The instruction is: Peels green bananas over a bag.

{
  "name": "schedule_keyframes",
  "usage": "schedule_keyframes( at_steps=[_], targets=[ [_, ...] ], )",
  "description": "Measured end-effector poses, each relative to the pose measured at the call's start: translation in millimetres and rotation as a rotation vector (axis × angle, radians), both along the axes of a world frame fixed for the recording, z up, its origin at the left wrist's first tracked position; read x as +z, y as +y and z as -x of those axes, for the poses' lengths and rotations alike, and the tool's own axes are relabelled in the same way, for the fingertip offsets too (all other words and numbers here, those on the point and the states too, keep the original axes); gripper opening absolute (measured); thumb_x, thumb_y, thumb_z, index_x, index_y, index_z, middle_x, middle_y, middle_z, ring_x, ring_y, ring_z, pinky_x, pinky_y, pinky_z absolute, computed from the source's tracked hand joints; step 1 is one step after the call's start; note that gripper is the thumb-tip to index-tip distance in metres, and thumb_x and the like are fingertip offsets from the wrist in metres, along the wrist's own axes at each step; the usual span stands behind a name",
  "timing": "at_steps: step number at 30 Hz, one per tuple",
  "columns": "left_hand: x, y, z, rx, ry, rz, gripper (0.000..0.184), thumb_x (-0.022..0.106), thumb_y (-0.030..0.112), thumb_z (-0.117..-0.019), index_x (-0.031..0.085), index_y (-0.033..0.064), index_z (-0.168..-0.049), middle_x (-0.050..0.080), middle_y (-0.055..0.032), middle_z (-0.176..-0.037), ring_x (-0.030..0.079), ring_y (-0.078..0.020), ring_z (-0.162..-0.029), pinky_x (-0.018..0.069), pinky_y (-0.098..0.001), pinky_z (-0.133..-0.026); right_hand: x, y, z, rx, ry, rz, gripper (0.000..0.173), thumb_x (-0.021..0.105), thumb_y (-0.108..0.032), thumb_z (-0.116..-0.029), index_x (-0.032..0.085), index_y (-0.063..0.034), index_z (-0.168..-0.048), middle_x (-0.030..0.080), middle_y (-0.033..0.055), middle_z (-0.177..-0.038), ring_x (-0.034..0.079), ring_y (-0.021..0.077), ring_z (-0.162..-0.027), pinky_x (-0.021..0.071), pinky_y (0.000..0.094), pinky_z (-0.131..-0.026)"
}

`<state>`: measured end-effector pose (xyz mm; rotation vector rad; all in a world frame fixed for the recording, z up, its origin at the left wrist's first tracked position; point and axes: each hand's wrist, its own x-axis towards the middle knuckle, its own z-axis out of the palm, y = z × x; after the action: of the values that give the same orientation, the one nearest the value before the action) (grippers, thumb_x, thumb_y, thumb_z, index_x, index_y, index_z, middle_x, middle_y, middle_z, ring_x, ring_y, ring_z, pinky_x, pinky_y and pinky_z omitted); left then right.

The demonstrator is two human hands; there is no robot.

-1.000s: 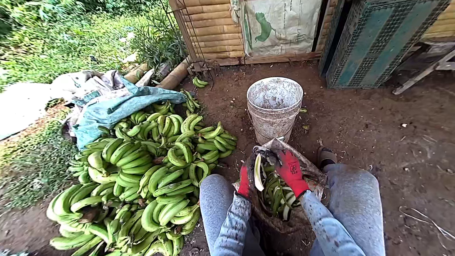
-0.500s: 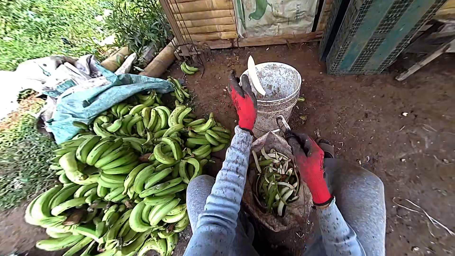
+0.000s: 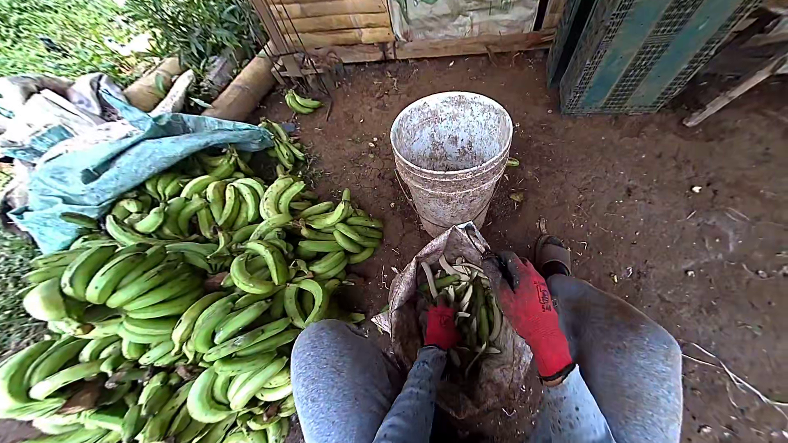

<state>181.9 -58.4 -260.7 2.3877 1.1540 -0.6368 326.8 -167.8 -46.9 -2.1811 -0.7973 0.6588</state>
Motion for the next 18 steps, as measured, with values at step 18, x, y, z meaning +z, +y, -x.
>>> schedule_keyframes(
  at_steps=[18],
  targets=[
    [18.3,74.7,-74.3,-0.234,0.089,0.082,0.048,0.067,0.014,-0.0922,0.057,-0.0061,-0.135,0.055,-0.0292,-0.140,0.050,-0.0455,-0.134,0.0395,-0.0614,-0.110,16.7,1.6,0.9,-0.027,-0.052,0.001,0.050,0.066,-0.044,-0.0982,0.065,-0.0087,-0.133,0.068,0.0193,-0.122,0.066,0.0334,-0.112,0.0504,0.0531,-0.098]
  ],
)
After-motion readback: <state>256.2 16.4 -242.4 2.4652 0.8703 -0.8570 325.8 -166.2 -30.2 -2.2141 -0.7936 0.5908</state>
